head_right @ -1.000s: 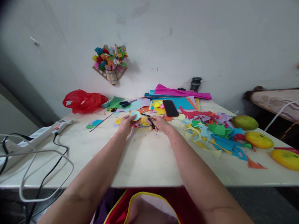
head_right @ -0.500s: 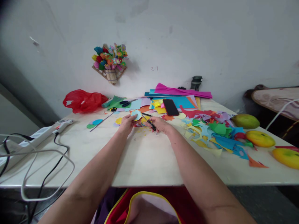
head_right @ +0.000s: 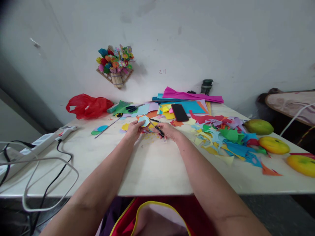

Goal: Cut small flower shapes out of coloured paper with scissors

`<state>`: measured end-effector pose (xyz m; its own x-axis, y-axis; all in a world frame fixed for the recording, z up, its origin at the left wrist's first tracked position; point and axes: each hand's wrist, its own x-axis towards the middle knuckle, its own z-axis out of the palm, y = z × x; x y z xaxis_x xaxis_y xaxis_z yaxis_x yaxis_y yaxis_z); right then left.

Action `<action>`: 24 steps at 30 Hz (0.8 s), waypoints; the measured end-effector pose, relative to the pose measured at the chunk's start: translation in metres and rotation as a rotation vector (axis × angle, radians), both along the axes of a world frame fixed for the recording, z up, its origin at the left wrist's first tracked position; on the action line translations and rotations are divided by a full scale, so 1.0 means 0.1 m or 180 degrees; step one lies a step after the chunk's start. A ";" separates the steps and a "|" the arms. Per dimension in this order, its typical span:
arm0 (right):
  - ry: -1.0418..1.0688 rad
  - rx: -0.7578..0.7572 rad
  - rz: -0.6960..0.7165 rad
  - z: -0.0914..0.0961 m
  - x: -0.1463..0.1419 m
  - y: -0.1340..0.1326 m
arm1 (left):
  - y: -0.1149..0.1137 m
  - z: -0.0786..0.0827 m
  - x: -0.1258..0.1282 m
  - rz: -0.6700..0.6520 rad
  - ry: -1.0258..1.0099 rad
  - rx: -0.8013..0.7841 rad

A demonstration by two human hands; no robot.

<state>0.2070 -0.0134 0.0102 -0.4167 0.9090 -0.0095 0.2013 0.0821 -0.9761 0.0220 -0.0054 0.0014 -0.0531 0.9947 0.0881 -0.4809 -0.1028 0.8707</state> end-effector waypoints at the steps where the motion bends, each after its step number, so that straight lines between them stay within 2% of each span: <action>1: 0.0000 0.0013 0.0004 -0.01 0.00 0.01 | 0.00 0.00 0.00 -0.0004 -0.0006 0.0005; 24: -0.0038 -0.0001 -0.0023 0.02 -0.02 -0.02 | -0.01 0.01 0.01 0.0014 0.0002 -0.0037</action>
